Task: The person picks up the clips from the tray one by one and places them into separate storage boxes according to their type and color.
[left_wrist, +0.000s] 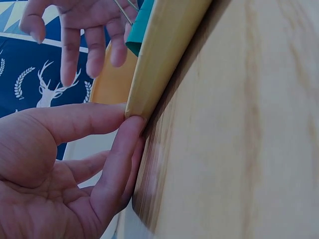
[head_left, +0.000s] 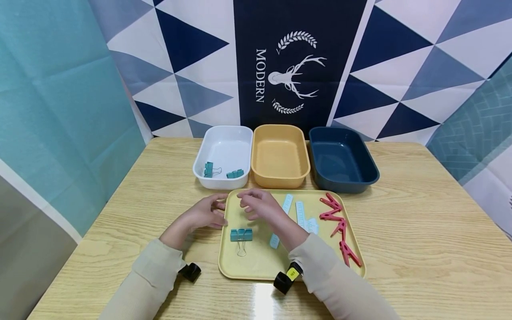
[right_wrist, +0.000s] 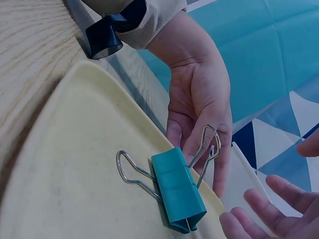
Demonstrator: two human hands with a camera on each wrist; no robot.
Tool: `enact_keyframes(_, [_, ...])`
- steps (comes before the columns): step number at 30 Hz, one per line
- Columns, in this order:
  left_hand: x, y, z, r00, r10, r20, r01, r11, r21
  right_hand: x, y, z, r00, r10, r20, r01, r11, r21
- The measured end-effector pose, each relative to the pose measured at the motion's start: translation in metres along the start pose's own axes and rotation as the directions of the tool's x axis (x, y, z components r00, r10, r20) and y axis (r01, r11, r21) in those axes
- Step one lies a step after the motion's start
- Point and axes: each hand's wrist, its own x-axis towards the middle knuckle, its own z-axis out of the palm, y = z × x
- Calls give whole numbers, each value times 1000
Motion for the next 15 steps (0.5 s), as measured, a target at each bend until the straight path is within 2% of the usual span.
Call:
enact_keyframes(8, [0, 1, 0, 1000, -3, 2, 2, 1000, 5, -5, 6, -6, 999, 41, 34, -39, 997, -68])
enact_keyframes(15, [-1, 1, 1, 1000, 4, 5, -4, 1000, 4, -9, 13, -13, 985, 45, 164, -23, 991, -134])
